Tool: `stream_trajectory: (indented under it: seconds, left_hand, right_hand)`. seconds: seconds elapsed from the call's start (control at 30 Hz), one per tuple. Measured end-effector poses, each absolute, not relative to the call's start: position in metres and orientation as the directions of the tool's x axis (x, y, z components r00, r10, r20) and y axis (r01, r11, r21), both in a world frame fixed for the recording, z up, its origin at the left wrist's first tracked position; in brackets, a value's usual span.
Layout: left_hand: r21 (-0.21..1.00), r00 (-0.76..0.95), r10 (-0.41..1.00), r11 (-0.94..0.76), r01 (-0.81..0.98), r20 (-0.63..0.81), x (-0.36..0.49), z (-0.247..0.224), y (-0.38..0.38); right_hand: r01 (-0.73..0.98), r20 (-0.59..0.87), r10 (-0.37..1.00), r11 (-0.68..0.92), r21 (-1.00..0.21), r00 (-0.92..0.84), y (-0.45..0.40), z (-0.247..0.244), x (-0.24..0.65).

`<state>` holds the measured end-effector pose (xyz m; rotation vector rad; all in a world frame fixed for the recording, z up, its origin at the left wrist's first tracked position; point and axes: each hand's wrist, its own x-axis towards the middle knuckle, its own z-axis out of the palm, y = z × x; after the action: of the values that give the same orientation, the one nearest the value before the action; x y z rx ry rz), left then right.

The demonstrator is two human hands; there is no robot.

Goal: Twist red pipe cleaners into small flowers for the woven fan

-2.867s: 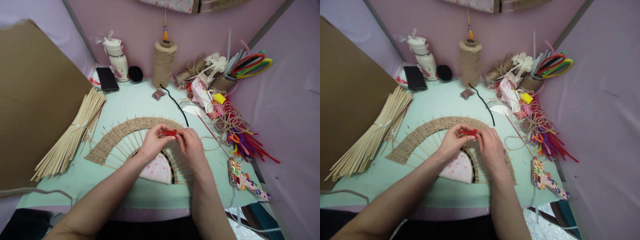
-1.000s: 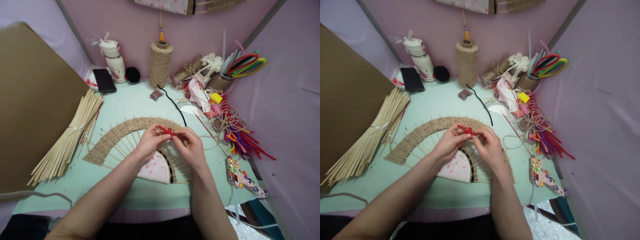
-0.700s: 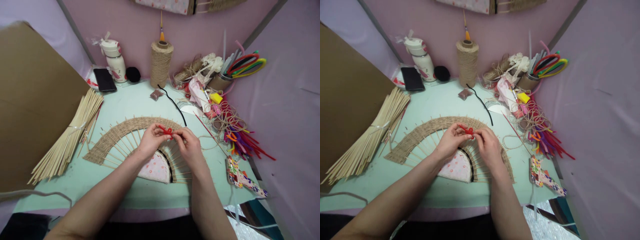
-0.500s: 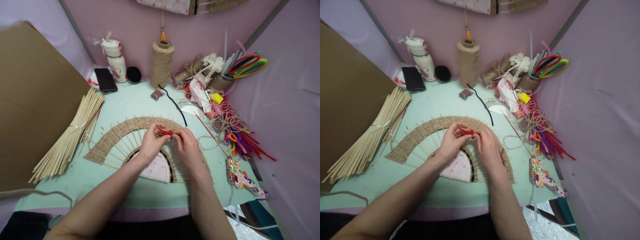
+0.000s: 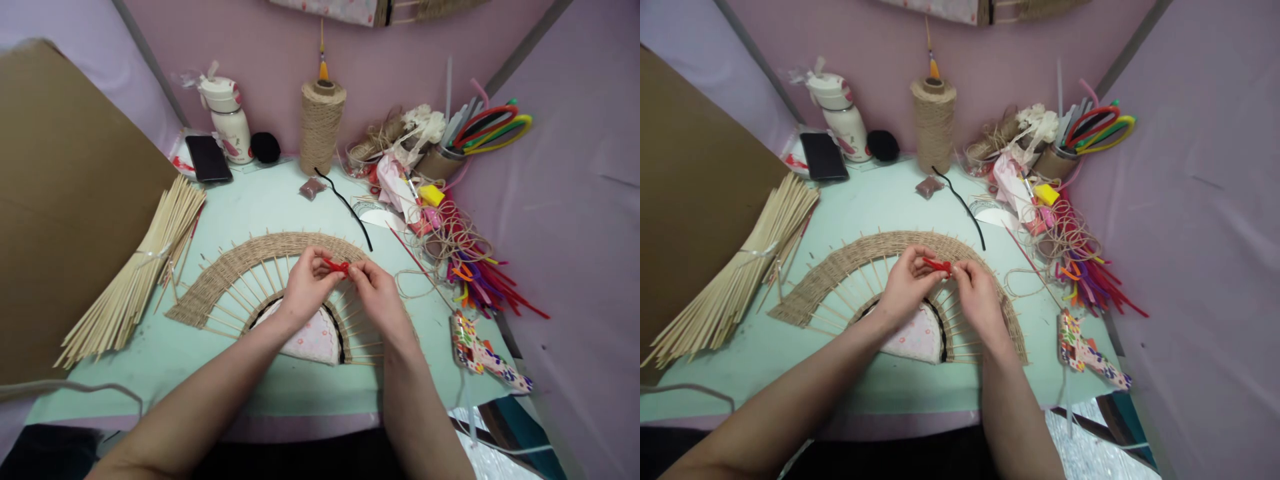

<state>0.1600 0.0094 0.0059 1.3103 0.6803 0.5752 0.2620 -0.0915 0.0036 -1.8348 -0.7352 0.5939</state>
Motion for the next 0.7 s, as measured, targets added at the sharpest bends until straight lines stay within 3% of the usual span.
stream_trajectory:
  seconds: [0.07,0.17,0.7]
  left_hand:
    - [0.937,0.669,0.706,0.346,-0.040,-0.232,0.161,0.006,0.013]
    - [0.875,0.660,0.686,0.475,-0.088,-0.306,0.162,0.008,0.015]
    - [0.823,0.711,0.615,0.562,-0.089,-0.343,0.160,0.014,0.017]
  right_hand:
    - [0.149,-0.065,0.704,-0.238,-0.960,0.707,-0.091,0.003,0.262]
    - [0.103,-0.068,0.705,-0.198,-0.975,0.706,-0.090,0.005,0.262]
    - [0.080,-0.067,0.723,-0.168,-0.983,0.688,-0.087,0.006,0.257]
